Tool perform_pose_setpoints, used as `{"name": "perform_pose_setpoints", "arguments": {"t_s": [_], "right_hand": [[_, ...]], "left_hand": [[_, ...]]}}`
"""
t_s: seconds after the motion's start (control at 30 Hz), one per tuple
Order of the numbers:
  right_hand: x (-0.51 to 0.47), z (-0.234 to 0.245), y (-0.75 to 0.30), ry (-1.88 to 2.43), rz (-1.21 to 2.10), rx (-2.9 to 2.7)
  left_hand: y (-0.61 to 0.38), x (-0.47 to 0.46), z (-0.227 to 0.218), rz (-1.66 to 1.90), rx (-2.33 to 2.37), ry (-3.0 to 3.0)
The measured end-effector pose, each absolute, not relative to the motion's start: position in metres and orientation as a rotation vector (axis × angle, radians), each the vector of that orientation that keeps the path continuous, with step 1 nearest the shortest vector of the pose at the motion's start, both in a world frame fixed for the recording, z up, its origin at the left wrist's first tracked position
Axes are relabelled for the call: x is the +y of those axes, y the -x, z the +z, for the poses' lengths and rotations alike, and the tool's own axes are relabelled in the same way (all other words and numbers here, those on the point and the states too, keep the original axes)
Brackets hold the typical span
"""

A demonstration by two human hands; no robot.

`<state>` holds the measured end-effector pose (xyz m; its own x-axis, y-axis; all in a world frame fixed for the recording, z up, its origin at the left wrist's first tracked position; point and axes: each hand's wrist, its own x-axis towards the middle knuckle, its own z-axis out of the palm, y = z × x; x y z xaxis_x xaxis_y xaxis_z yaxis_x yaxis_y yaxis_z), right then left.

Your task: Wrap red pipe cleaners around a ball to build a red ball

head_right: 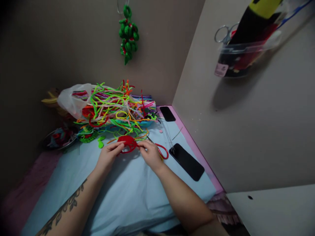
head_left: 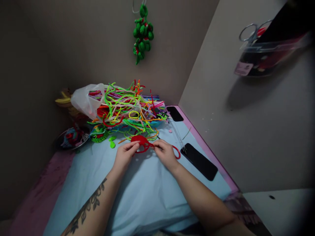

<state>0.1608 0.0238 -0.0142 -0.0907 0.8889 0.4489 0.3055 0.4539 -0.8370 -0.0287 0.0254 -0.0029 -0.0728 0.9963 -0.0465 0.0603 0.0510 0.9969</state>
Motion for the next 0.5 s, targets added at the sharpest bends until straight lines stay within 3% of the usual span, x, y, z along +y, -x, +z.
{"name": "perform_pose_setpoints", "arguments": {"t_s": [0.5], "right_hand": [[0.0215, -0.0141, -0.1609, 0.786, 0.907, -1.676]], "left_hand": [[0.0273, 0.0253, -0.0027, 1.071, 1.171, -1.042]]}}
